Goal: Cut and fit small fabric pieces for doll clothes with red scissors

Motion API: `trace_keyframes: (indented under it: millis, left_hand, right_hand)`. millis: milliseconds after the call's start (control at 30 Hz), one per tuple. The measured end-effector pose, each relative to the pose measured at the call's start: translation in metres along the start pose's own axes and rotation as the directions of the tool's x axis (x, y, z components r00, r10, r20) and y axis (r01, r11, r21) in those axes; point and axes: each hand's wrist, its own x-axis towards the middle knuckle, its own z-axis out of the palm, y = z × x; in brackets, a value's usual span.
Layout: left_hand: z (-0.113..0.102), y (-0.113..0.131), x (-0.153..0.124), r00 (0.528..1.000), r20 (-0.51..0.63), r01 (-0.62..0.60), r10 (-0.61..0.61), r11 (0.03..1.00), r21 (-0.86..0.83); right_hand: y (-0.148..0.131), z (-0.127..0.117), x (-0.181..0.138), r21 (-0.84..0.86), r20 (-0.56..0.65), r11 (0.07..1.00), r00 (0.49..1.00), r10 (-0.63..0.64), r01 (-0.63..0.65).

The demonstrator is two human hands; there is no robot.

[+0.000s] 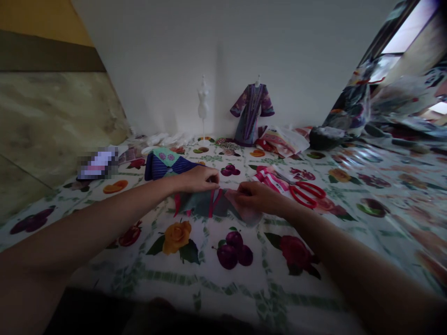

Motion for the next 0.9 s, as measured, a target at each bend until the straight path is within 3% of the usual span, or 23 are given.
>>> trace_keyframes:
  millis: [133, 333, 433, 567, 900]
  left_hand:
    - [-0.001, 0.006, -0.004, 0.996, -0.093, 0.006, -0.004, 1.0, 0.019]
    - [0.003, 0.018, -0.014, 0.996, 0.094, 0.008, -0.005, 1.0, -0.022]
    - [0.006, 0.021, -0.016, 0.991, 0.133, 0.016, -0.013, 1.0, -0.022]
    - [0.006, 0.023, -0.018, 0.985, 0.166, 0.034, -0.034, 0.999, 0.005]
    - [0.018, 0.029, -0.001, 0.996, 0.039, 0.08, -0.079, 0.996, -0.033]
  right_hand:
    - [-0.003, 0.0, -0.002, -0.072, -0.039, 0.997, 0.999, 0.0, -0.003]
    - [-0.007, 0.002, -0.004, -0.102, -0.12, 0.995, 0.993, 0.003, -0.016]
    - [-0.009, 0.002, -0.005, -0.152, -0.181, 0.988, 0.982, -0.048, 0.02]
    - [-0.011, 0.001, -0.008, -0.211, -0.146, 0.977, 0.988, -0.056, 0.024]
    - [-0.004, 0.007, -0.005, -0.218, -0.135, 0.973, 0.984, -0.112, 0.081]
